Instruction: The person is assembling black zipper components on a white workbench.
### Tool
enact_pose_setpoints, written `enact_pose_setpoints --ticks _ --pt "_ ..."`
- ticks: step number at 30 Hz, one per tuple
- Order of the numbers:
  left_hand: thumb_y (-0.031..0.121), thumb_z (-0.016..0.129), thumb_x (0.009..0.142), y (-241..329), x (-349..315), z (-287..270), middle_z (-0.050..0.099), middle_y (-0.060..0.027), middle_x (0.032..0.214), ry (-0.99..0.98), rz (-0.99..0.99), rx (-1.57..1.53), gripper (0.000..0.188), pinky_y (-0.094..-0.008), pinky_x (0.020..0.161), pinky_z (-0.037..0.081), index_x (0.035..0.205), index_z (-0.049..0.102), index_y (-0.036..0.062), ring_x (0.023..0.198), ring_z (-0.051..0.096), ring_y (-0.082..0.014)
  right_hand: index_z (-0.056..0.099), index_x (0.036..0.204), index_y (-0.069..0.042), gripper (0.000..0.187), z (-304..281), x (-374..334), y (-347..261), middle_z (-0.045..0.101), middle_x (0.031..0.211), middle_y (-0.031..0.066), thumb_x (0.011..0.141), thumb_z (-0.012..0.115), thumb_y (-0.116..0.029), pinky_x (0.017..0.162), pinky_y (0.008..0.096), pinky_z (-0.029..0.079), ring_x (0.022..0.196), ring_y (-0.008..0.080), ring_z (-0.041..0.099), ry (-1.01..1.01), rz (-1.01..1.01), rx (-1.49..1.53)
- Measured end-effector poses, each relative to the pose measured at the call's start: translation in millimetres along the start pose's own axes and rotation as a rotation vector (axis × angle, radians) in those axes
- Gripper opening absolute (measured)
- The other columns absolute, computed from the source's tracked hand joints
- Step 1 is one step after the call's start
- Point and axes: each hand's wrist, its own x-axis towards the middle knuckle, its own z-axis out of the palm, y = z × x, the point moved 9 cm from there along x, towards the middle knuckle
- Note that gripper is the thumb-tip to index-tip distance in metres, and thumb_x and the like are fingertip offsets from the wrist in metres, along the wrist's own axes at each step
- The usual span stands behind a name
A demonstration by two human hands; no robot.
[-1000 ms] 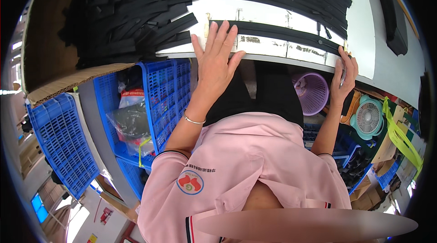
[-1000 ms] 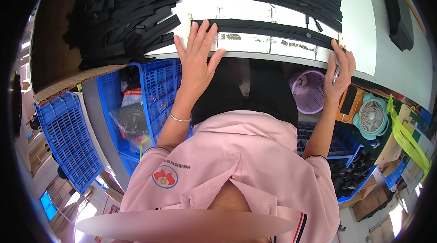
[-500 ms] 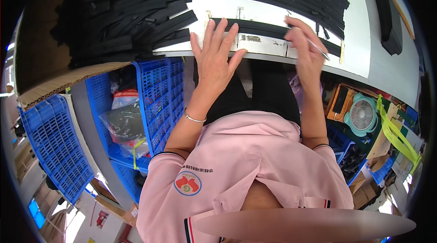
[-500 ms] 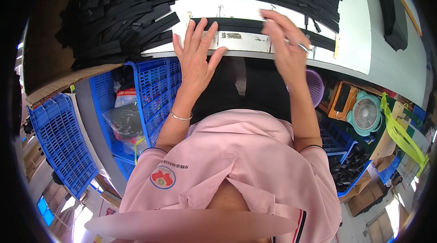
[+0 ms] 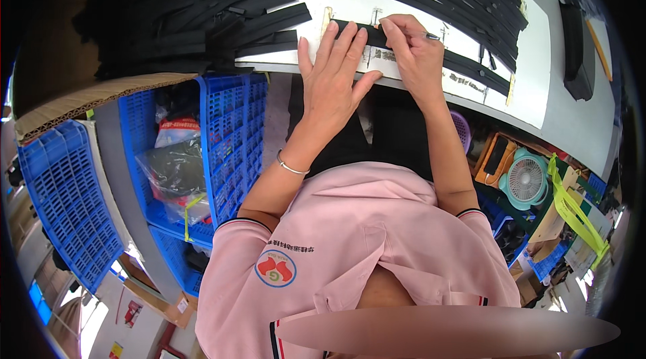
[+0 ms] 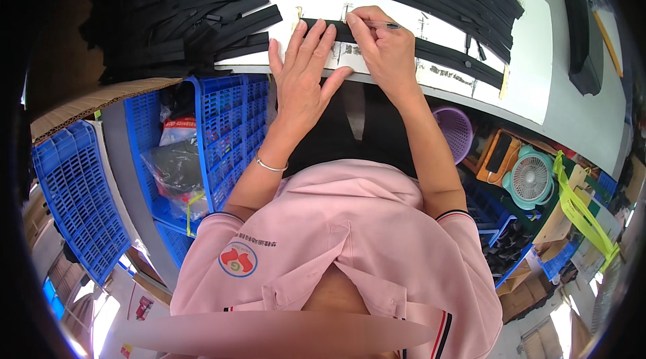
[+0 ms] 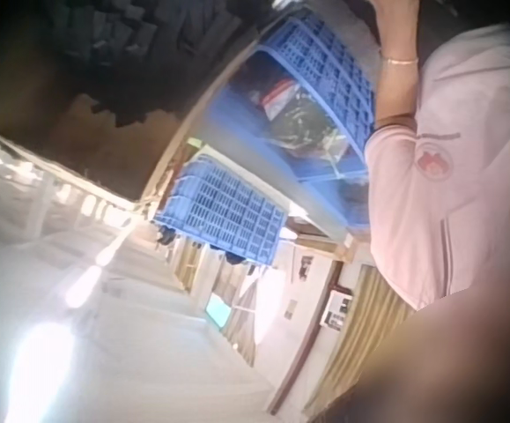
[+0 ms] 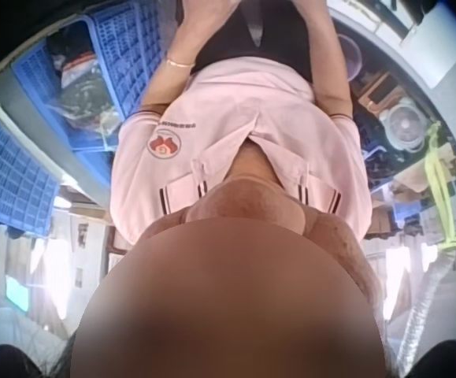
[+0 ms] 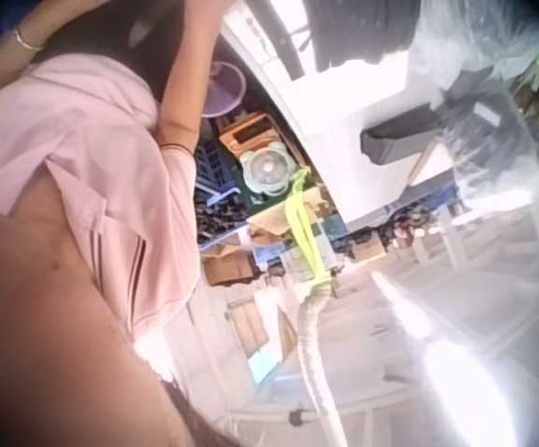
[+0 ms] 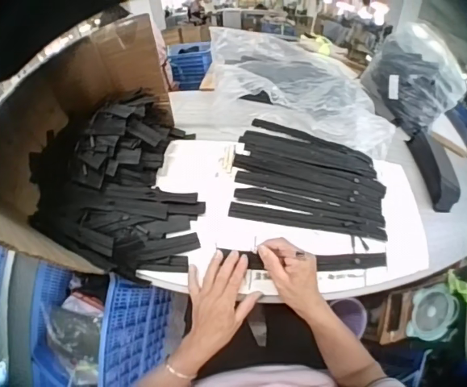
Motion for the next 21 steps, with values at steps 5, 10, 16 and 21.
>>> enact_pose_setpoints --ticks 5,10,16,21 --pt "0.039 0.075 0.091 -1.9 -0.9 1.3 0.053 -0.0054 0.153 -0.001 -0.007 -0.016 0.066 -0.0597 0.121 0.014 0.149 0.055 0.0141 0.146 0.041 -0.0285 0.071 0.099 0.001 0.013 1.2 0.4 -4.6 0.070 0.080 0.0028 0.099 0.069 -0.012 0.057 0.0235 0.045 0.061 0.0066 0.056 -0.006 -0.029 -0.029" --pt "0.039 0.076 0.090 -0.9 0.0 1.5 0.053 -0.0056 0.152 -0.007 -0.010 -0.009 0.067 -0.0599 0.121 0.015 0.149 0.055 0.0140 0.146 0.042 -0.0292 0.071 0.100 0.001 0.013 2.1 0.4 -5.7 0.071 0.081 0.0028 0.099 0.069 -0.012 0.057 0.0235 0.045 0.061 0.0067 0.057 -0.004 -0.094 -0.038" --pt "0.037 0.078 0.087 1.3 0.5 -0.1 0.055 -0.0074 0.148 0.021 0.013 0.024 0.067 -0.0628 0.118 0.019 0.144 0.058 0.0102 0.143 0.044 -0.0307 0.073 0.094 0.002 0.015 -4.7 -1.7 -2.7 0.074 0.083 0.0026 0.097 0.069 -0.012 0.058 0.0246 0.047 0.062 0.0085 0.062 -0.008 -0.023 -0.016" --pt "0.037 0.078 0.087 2.1 0.8 -0.3 0.055 -0.0076 0.148 0.009 0.010 0.033 0.066 -0.0629 0.119 0.018 0.144 0.059 0.0100 0.143 0.044 -0.0307 0.074 0.100 0.002 0.016 6.2 -4.3 -1.5 0.074 0.082 0.0044 0.099 0.067 -0.012 0.067 0.0232 0.050 0.073 0.0075 0.063 -0.176 -0.055 0.005"
